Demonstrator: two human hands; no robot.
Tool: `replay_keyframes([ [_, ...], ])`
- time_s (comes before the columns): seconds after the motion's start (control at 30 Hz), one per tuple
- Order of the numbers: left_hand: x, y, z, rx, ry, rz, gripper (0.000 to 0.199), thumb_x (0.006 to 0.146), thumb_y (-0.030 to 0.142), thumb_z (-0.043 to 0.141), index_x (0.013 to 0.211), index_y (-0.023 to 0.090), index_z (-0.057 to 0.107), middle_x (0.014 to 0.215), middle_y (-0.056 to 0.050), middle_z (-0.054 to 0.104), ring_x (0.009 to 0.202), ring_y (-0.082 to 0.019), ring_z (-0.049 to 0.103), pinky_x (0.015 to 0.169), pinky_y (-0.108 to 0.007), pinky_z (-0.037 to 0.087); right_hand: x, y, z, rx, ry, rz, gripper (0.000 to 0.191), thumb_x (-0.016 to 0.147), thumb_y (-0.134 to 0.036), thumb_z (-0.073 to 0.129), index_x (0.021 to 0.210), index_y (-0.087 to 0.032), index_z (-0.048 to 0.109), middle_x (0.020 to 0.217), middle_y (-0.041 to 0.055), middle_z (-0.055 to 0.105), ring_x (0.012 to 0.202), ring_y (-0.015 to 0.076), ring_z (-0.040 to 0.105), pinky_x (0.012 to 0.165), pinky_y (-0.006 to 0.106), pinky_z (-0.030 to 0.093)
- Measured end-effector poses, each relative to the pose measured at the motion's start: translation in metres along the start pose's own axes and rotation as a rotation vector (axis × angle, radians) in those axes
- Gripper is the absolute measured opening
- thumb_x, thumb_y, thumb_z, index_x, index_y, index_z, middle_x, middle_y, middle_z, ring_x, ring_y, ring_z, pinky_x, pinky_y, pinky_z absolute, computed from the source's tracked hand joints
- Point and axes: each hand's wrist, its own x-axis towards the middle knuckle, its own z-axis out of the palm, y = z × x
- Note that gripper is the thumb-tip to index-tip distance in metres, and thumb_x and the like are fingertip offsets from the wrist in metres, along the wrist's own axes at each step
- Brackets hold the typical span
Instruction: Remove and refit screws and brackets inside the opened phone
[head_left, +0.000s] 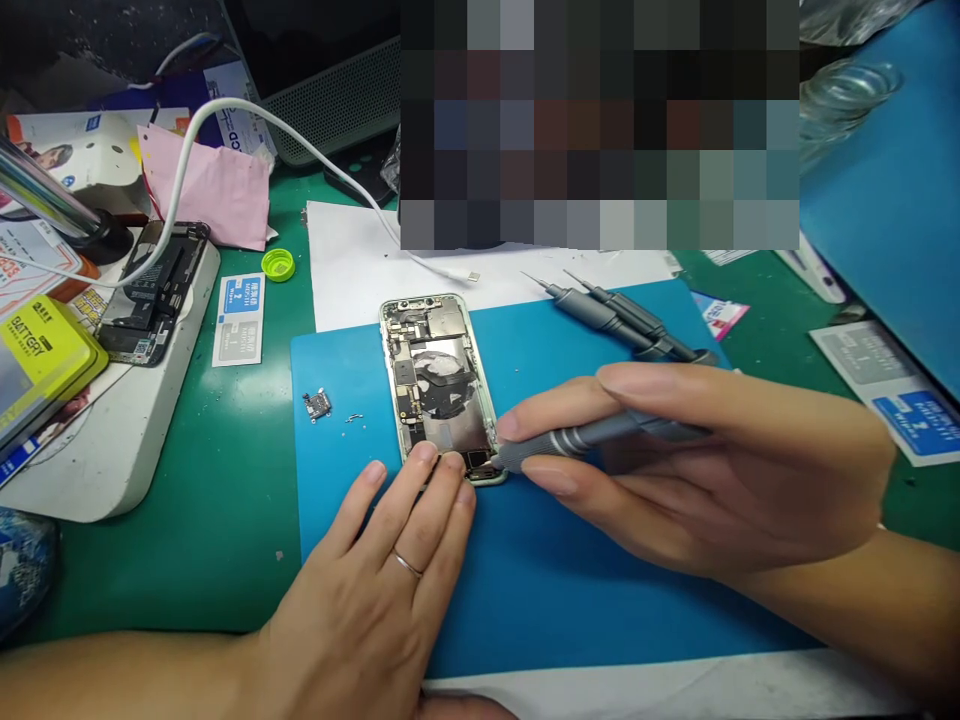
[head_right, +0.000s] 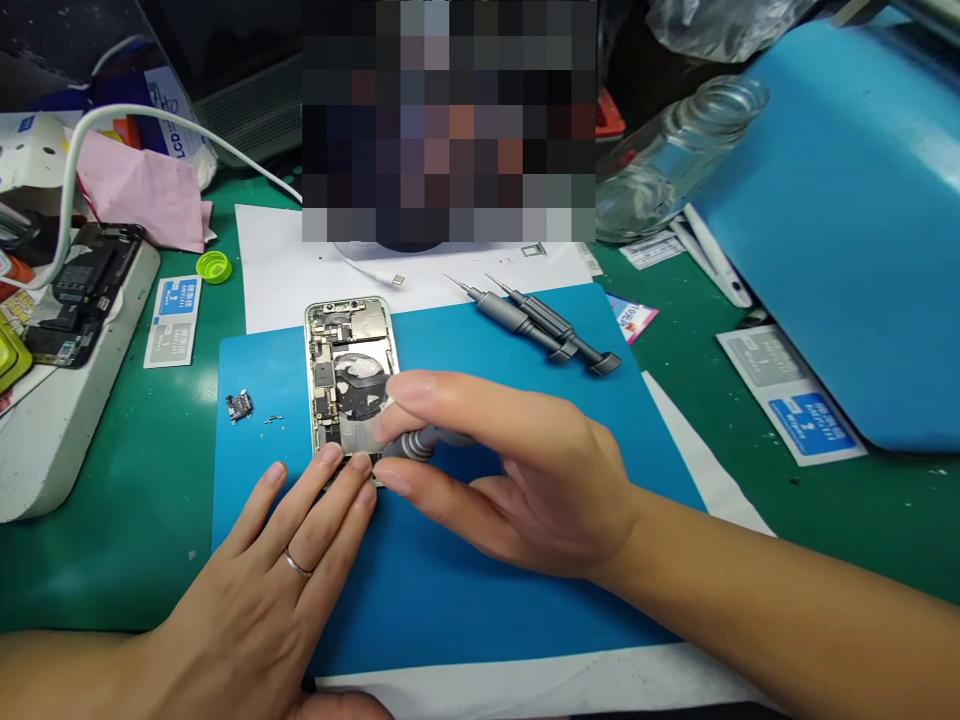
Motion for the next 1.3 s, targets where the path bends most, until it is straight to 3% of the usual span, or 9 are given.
replay_keyframes([
  [0.43,0.000,0.000,0.001,-0.014,0.001,-0.005,0.103,0.094,0.080,0.019,0.159,0.001,0.024,0.169,-0.019,0.020,0.158,-0.036,0.008,0.127,-0.049,-0.003,-0.005,0.001,0.000,-0.035,-0.029,0.016,0.066,0.091,-0.014,0.067,0.151,-0.027,0.046,0.102,0.0057,0.079,0.080,0.0177,0.078,0.085,0.030,0.068],
  [0.57,0.000,-0.001,-0.001,-0.051,-0.003,-0.012,0.102,0.094,0.081,0.022,0.160,0.002,0.022,0.169,-0.017,0.020,0.158,-0.036,0.005,0.126,-0.049,-0.005,-0.012,0.003,-0.003,-0.127,-0.130,0.031,0.048,0.096,-0.021,0.060,0.143,-0.025,0.053,0.102,0.0043,0.080,0.088,0.0179,0.078,0.093,0.028,0.065],
  [0.8,0.007,-0.002,-0.001,-0.111,0.007,-0.035,0.100,0.092,0.083,0.026,0.162,0.012,0.021,0.166,-0.015,0.027,0.158,-0.036,0.008,0.126,-0.051,-0.005,-0.026,0.009,-0.009,-0.167,-0.220,0.037,0.030,0.100,-0.027,0.053,0.129,-0.026,0.062,0.107,0.0034,0.078,0.093,0.0166,0.077,0.089,0.025,0.065],
  [1.03,0.014,-0.002,0.001,-0.121,0.064,-0.045,0.098,0.091,0.084,0.025,0.155,0.010,0.034,0.163,-0.015,0.034,0.155,-0.037,0.017,0.126,-0.053,-0.004,-0.024,0.010,-0.009,-0.155,-0.216,0.027,0.027,0.099,-0.026,0.057,0.125,-0.020,0.064,0.105,0.0059,0.078,0.098,0.0153,0.076,0.093,0.023,0.061],
  [1.2,0.014,-0.003,0.001,-0.124,0.084,-0.042,0.099,0.091,0.085,0.027,0.154,0.009,0.037,0.161,-0.016,0.037,0.155,-0.037,0.020,0.127,-0.055,0.005,-0.026,0.009,-0.010,-0.152,-0.222,0.035,0.029,0.099,-0.026,0.056,0.127,-0.022,0.064,0.106,0.0060,0.078,0.096,0.0168,0.076,0.092,0.027,0.063],
  [1.3,0.013,-0.003,0.001,-0.120,0.087,-0.039,0.099,0.091,0.085,0.027,0.154,0.009,0.037,0.162,-0.016,0.037,0.155,-0.037,0.020,0.127,-0.055,0.005,-0.021,0.008,-0.007,-0.117,-0.173,-0.029,0.047,0.096,-0.021,0.058,0.142,-0.023,0.055,0.106,0.0074,0.077,0.093,0.0181,0.076,0.087,0.029,0.065],
])
